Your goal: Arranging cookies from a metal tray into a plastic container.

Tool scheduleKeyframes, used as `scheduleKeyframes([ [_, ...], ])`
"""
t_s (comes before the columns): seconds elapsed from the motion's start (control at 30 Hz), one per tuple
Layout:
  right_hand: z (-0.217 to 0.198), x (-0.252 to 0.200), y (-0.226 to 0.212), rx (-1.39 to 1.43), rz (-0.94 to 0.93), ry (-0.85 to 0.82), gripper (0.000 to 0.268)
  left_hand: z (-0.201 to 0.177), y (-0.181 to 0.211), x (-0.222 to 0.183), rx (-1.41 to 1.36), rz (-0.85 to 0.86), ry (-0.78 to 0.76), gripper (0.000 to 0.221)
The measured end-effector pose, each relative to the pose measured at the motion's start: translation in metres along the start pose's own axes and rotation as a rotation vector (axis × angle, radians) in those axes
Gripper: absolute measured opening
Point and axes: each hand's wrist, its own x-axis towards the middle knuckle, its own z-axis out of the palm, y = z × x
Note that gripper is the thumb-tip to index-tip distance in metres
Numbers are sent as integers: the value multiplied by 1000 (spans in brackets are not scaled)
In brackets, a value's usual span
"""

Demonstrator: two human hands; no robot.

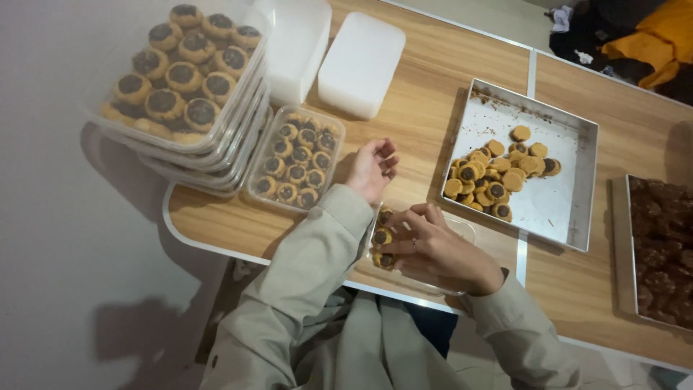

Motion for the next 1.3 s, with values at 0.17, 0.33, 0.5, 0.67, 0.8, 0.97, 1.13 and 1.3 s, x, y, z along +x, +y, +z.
scheduleKeyframes([
  [0.17, -1, -4, 0, 21, -13, 21, 36, -2, -2, 4, -9, 2, 14, 13],
  [0.33, 4, -6, 10, 19, -21, 40, 30, -3, -1, -1, -30, 2, 8, 13],
  [0.5, 4, -6, 10, -15, -10, 34, 28, -3, -1, 1, -32, 11, 10, 13],
  [0.67, 5, -5, 9, -28, -1, -5, 31, -7, -4, 4, -33, 19, 0, 13],
  [0.8, 13, -7, 13, -35, 34, -19, 30, -3, -5, 1, -34, 33, 8, 13],
  [0.97, 4, -1, 0, -23, 57, -27, 31, -2, -4, 0, -29, 26, 5, 12],
  [1.13, 7, -2, 1, -19, 94, -20, 31, -2, -3, -1, -20, 28, 7, 12],
  [1.3, 5, -1, 2, -98, 34, -1, 29, 0, -2, -4, -9, 27, 17, 13],
])
